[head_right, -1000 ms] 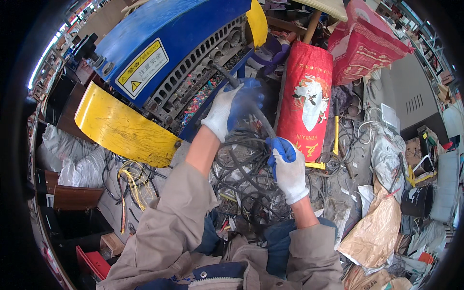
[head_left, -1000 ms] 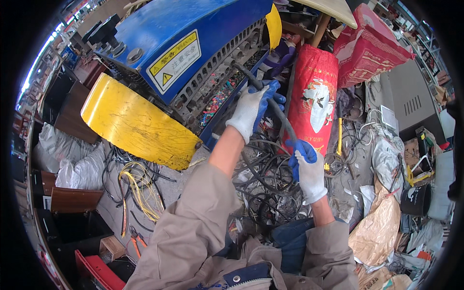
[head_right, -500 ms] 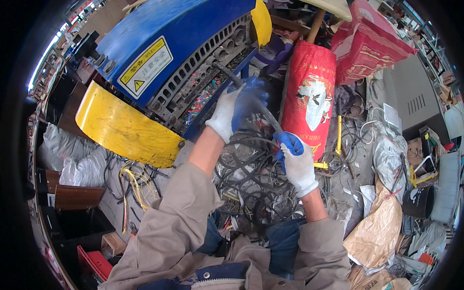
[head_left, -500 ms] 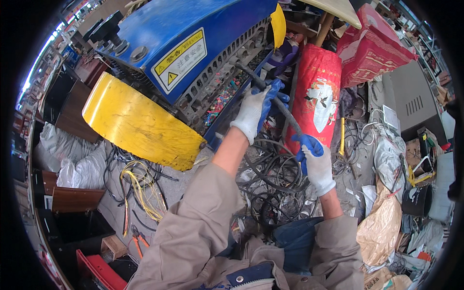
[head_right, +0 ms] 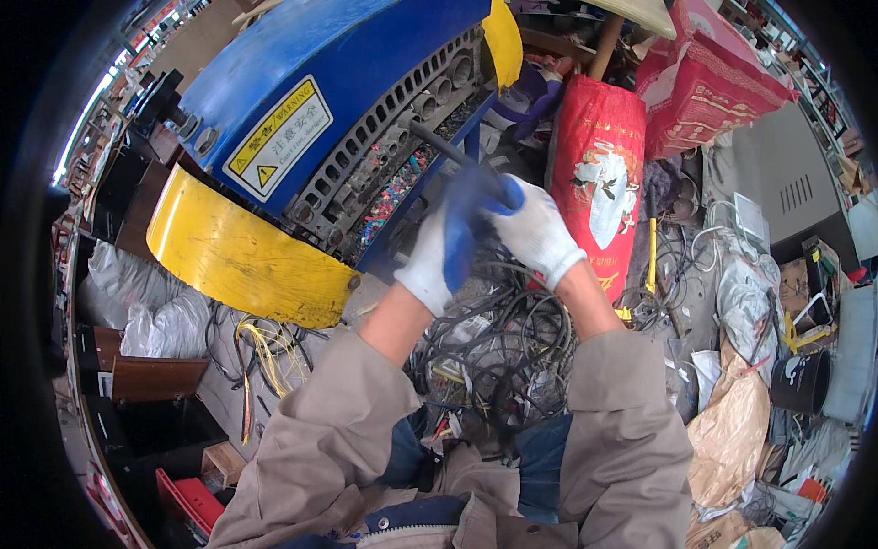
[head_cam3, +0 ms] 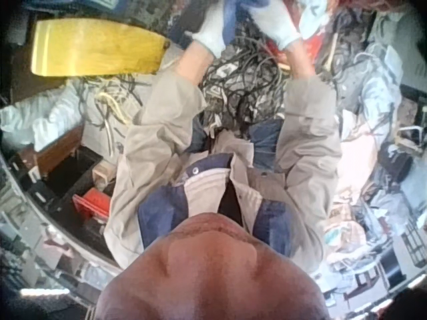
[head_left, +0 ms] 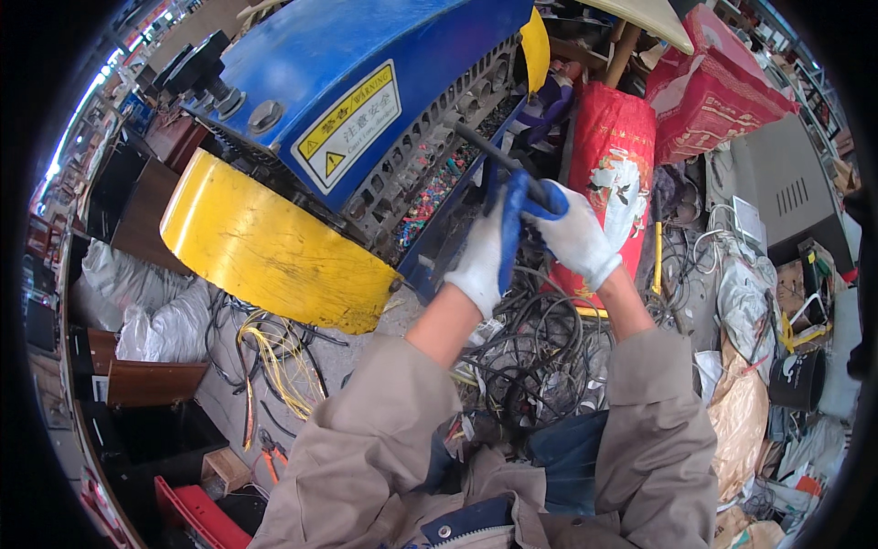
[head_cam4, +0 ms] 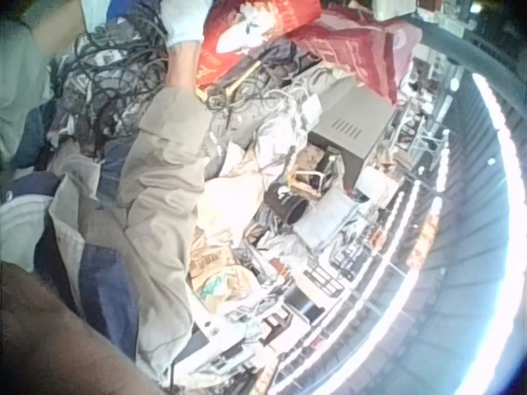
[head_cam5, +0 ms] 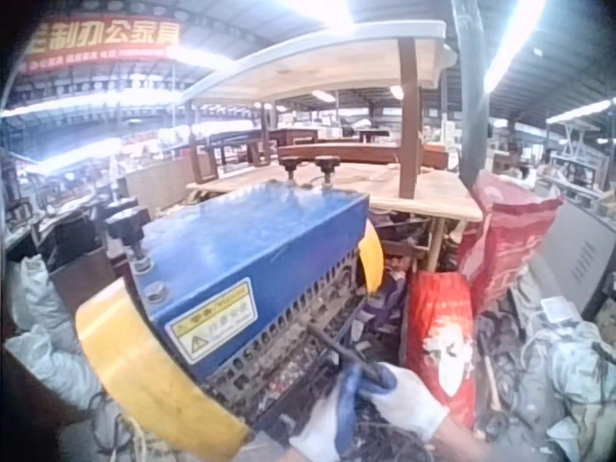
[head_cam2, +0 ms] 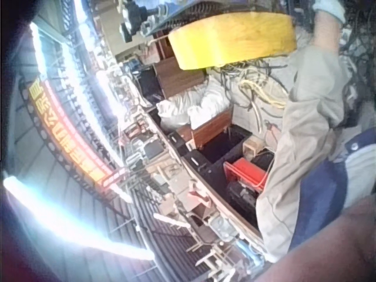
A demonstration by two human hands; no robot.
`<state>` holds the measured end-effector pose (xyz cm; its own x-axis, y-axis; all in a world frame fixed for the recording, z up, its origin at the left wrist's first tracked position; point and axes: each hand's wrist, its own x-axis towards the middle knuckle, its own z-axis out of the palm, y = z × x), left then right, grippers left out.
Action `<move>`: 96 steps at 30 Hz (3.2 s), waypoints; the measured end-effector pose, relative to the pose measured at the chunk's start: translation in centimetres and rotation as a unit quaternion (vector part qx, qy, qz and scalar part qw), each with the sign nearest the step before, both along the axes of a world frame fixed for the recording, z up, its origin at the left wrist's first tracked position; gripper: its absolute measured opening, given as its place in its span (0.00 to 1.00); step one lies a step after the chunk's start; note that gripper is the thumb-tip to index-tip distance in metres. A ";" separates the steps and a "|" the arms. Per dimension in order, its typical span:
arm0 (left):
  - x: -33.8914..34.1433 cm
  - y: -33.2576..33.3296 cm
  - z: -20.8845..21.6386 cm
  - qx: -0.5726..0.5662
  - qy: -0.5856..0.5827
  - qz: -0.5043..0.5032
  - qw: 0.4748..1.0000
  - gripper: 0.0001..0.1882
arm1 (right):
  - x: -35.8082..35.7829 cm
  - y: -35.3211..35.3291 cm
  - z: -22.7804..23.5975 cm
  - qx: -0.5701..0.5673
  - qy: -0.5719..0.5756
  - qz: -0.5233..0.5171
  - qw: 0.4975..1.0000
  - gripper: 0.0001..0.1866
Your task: The person sits on the floor and uses a wire stripping machine to remove the outer insulation from black cables, separating the copper strands. The person repeatedly feeds wires into the machine and collects the stripped copper.
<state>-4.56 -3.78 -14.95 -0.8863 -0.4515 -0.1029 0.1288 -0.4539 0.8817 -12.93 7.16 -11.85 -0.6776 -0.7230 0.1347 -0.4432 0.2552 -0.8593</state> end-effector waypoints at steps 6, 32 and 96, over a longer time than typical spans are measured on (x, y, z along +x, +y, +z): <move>0.7 1.9 -0.2 0.071 -0.045 0.024 0.996 0.20 | 0.0 0.7 -1.9 -0.052 0.018 0.009 0.998 0.09; 10.4 6.9 6.8 -0.490 0.214 0.043 0.844 0.24 | 3.7 7.3 -22.6 0.330 -0.213 -0.131 0.910 0.25; 10.1 13.1 -5.3 0.107 -0.093 -0.212 0.967 0.09 | 8.0 12.1 1.6 -0.216 -0.222 -0.269 0.912 0.29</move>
<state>5.55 9.28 -20.23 -0.9446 -0.0031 -0.3283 -0.2595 -0.6055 0.7523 -4.96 19.22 -10.27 -0.9757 -0.2143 -0.0460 0.0626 -0.0710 -0.9955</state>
